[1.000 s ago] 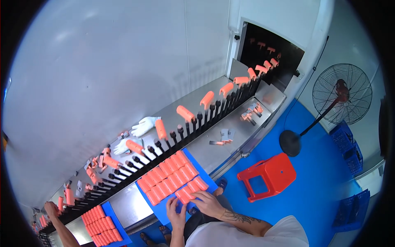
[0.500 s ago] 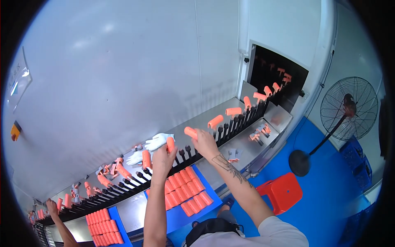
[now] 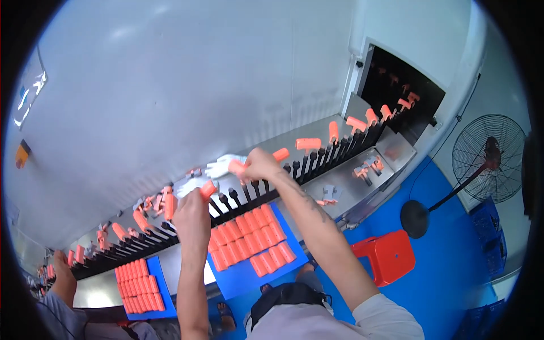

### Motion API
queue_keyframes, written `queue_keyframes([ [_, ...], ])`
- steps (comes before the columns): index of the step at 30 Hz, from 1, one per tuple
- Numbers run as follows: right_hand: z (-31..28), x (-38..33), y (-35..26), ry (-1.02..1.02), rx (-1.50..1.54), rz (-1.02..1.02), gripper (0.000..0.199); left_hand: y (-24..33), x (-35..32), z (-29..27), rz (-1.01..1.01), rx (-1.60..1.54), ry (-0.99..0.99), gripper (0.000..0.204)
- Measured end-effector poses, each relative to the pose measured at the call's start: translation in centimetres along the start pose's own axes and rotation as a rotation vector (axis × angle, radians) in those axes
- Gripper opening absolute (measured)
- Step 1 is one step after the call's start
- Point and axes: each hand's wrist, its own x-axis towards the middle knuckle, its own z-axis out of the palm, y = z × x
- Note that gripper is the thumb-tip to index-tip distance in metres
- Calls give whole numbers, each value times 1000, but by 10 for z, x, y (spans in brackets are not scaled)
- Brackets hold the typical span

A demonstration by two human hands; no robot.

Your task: Placing red rectangular objects onto a rotating conveyor belt system.

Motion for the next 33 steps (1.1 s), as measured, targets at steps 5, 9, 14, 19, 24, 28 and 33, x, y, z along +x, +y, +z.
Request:
queue_keyframes([
  [5, 83, -128, 56, 263, 643, -423, 41, 29, -135, -2, -508, -427, -80, 34],
  [9, 173, -217, 123, 184, 229, -305, 43, 61, -222, 56, -776, -558, -467, 40],
  [14, 181, -256, 151, 219, -25, -483, 32, 126, -235, 82, -740, -341, -511, 39],
  [19, 166, -255, 180, 298, -245, -415, 31, 161, -237, 115, -712, -516, -373, 50],
  [24, 142, -261, 211, 251, -375, -459, 27, 190, -237, 133, -658, -549, -414, 55],
  [28, 118, -254, 239, 264, -352, -518, 27, 216, -222, 150, -660, -590, -430, 51],
  [33, 88, -246, 271, 315, -279, -502, 28, 250, -206, 169, -642, -584, -369, 58],
])
